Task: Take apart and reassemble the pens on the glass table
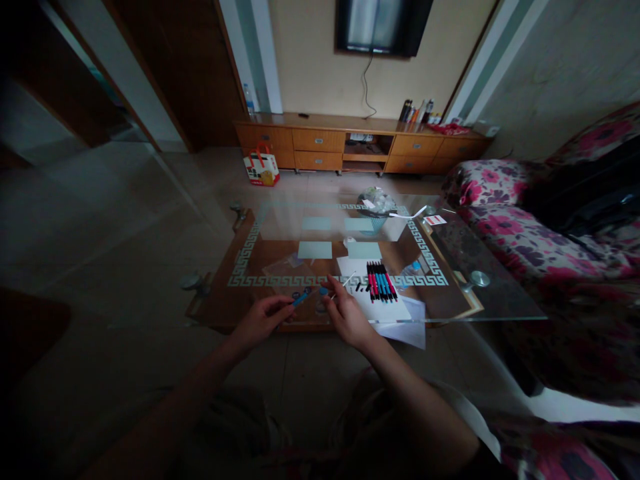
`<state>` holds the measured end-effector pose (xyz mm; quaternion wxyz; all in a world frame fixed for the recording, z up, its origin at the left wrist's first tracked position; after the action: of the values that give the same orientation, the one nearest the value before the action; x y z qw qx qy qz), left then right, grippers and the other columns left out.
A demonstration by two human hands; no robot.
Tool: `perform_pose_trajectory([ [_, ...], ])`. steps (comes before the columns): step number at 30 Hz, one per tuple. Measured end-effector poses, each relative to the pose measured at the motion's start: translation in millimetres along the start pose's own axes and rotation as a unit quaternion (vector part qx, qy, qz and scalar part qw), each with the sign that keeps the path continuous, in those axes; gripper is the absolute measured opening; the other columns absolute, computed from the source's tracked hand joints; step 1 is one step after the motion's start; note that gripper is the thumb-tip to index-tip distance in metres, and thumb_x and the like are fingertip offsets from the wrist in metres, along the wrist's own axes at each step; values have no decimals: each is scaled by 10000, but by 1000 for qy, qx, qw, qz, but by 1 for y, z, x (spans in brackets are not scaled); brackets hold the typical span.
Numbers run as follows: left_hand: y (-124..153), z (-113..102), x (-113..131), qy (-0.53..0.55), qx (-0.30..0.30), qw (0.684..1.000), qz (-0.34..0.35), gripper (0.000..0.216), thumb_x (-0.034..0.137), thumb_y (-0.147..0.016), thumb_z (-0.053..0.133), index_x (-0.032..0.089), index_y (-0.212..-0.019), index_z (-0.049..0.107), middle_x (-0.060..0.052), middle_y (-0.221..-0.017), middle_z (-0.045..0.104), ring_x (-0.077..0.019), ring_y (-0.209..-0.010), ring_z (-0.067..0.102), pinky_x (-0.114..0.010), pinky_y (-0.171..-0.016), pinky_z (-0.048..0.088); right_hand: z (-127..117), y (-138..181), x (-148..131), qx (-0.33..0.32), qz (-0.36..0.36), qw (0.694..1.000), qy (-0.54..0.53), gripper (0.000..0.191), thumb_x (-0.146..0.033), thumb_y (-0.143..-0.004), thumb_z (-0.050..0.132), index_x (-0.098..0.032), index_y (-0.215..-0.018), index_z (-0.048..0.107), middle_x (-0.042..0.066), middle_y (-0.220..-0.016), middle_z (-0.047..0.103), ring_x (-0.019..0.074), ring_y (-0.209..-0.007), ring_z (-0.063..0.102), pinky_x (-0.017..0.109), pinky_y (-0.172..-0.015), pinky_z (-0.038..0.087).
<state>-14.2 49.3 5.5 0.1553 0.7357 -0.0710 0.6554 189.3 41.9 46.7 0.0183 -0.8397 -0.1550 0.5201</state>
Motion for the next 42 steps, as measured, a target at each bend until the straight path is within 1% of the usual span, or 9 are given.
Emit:
perform_pose_trajectory([
  [5, -1, 0, -2, -4, -1, 1000, 0, 338, 431, -835, 656, 155, -1029, 676, -62, -839, 733, -183, -776, 678, -309, -757, 528, 1, 1, 2, -10, -21, 1000, 15, 519, -292, -999, 366, -229, -1510, 296, 119, -1350, 586, 214, -1152, 595, 433, -1021, 458],
  [11, -1, -1, -1, -7, 4, 1000, -2, 337, 427, -834, 658, 158, -1035, 676, -62, -848, 731, -184, -785, 676, -305, -754, 527, 1, 0, -5, -31, -34, 999, 29, 486, -257, -990, 346, -227, -1475, 370, 101, -1271, 634, 211, -1091, 620, 410, -994, 473],
  [16, -1, -1, -2, -2, 2, 1000, -2, 326, 423, -836, 654, 163, -1032, 679, -64, -846, 736, -187, -787, 681, -308, -758, 529, 0, 1, -5, -28, -6, 1000, 7, 470, -271, -996, 333, -222, -1459, 270, 116, -1203, 661, 210, -958, 656, 390, -875, 527],
  [19, -1, 0, 0, 0, 3, 1000, 0, 339, 427, -832, 659, 158, -1037, 676, -68, -853, 737, -191, -786, 686, -315, -758, 532, -1, 2, -2, -8, 15, 1000, -16, 362, -306, -1005, 331, -226, -1354, 277, 136, -1196, 651, 218, -913, 664, 385, -808, 544],
  [22, 0, -1, 1, 1, 10, 1000, -1, 357, 437, -818, 672, 151, -1032, 677, -66, -846, 736, -189, -772, 684, -314, -750, 535, -4, 1, -1, 30, 12, 999, -14, 211, -330, -1007, 351, -237, -1195, 328, 144, -1186, 645, 222, -916, 657, 393, -821, 536],
  [25, -1, -1, 0, 2, 9, 1000, -3, 358, 439, -817, 672, 150, -1029, 678, -65, -838, 735, -188, -768, 681, -310, -740, 535, -9, 0, -1, 69, 10, 998, -1, 133, -337, -1007, 369, -241, -1097, 358, 133, -1145, 653, 217, -916, 649, 385, -825, 523],
  [30, -1, -1, -1, -6, 4, 1000, 1, 347, 437, -830, 656, 155, -1030, 679, -70, -854, 735, -193, -792, 682, -316, -749, 533, -24, -2, -1, 123, 5, 990, 73, 120, -311, -980, 440, -220, -1006, 514, 82, -970, 662, 207, -846, 635, 339, -762, 506],
  [35, 0, -2, -1, -7, 9, 1000, -5, 331, 421, -827, 658, 158, -1026, 679, -68, -847, 734, -189, -784, 680, -318, -752, 534, -48, -2, -7, 191, -27, 966, 174, 123, -260, -903, 549, -204, -855, 647, 66, -847, 625, 199, -768, 599, 324, -716, 486],
  [42, 0, -2, -3, 12, 10, 1000, -9, 348, 419, -812, 673, 152, -1036, 666, -67, -847, 734, -187, -773, 683, -317, -748, 534, -59, -1, -8, 189, -23, 955, 226, 155, -208, -885, 545, -198, -896, 699, 61, -820, 677, 203, -756, 623, 326, -732, 482],
])
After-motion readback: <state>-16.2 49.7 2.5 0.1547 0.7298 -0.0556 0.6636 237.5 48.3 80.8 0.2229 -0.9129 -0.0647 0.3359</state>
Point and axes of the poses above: each hand's wrist, its own y-axis away from the middle knuckle, its own z-axis out of the palm, x = y × z, the point moved 7 cm from there along -y, towards the middle knuckle
